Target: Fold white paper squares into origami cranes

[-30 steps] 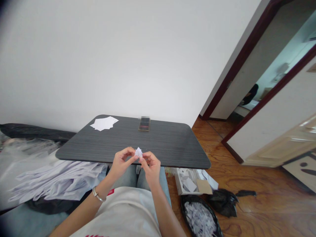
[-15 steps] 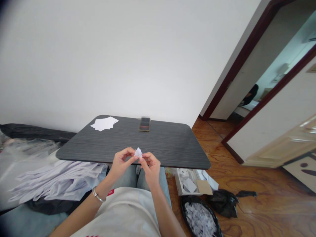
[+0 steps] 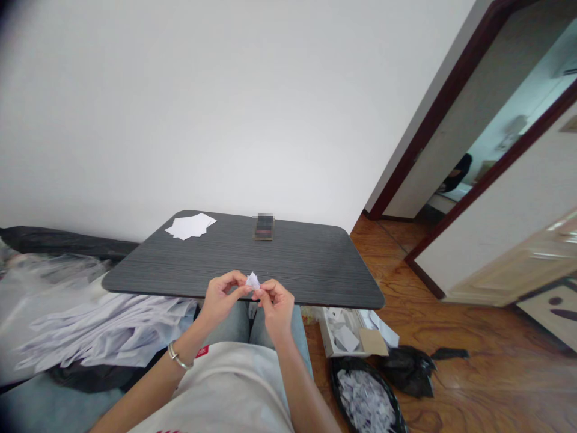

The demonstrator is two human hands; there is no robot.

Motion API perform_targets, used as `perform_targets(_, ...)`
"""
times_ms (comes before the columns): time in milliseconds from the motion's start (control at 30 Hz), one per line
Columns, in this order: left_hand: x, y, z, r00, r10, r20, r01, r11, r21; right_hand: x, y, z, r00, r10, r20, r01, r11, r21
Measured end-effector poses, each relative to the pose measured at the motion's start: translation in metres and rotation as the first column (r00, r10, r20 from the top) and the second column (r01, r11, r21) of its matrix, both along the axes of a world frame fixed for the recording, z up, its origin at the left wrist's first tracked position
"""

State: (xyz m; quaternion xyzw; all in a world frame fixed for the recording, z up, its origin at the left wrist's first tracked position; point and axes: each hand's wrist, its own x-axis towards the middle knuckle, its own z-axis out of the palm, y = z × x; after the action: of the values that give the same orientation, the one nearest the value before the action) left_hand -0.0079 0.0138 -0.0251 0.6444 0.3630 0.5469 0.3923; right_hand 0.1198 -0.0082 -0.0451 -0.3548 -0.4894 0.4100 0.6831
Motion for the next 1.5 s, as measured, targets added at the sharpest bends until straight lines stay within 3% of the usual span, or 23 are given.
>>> perform_targets(233, 0.0015, -0.0002, 0.0038, 0.996, 0.001, 0.086, 0.008, 0.995, -0.101, -0.0002, 0.0019, -0.0010, 0.999, 0.051, -0.009, -0.052, 0.995, -0.087)
perform_targets(400, 0.0025, -0.0001, 0.0056, 0.992, -0.034, 0.124, 0.054, 0.986, -0.158, 0.0003, 0.0014, 0.0003, 0.999, 0.038, 0.018, -0.036, 0.996, -0.080)
perform_targets(700, 0.0044, 0.0011, 0.0025, 0.977, -0.075, 0.199, 0.101, 0.987, -0.125, 0.0007, 0.0018, 0.0014, 0.996, 0.000, 0.084, 0.008, 0.995, -0.095)
perform_targets(1067, 0.0048, 0.0027, 0.0027, 0.964, -0.051, 0.260, 0.097, 0.981, -0.168, -0.0001, 0.0033, -0.0012, 0.994, 0.109, 0.019, -0.105, 0.986, -0.129)
perform_targets(1267, 0.0050, 0.0031, 0.0027, 0.967, -0.011, 0.255, 0.059, 0.981, -0.183, -0.0010, 0.0034, 0.0007, 0.999, 0.012, -0.053, -0.018, 0.993, -0.117)
perform_targets(1500, 0.0056, 0.0036, -0.0005, 0.965, -0.054, 0.256, 0.109, 0.973, -0.204, -0.0016, 0.0033, -0.0010, 1.000, 0.019, -0.021, -0.022, 0.989, -0.146)
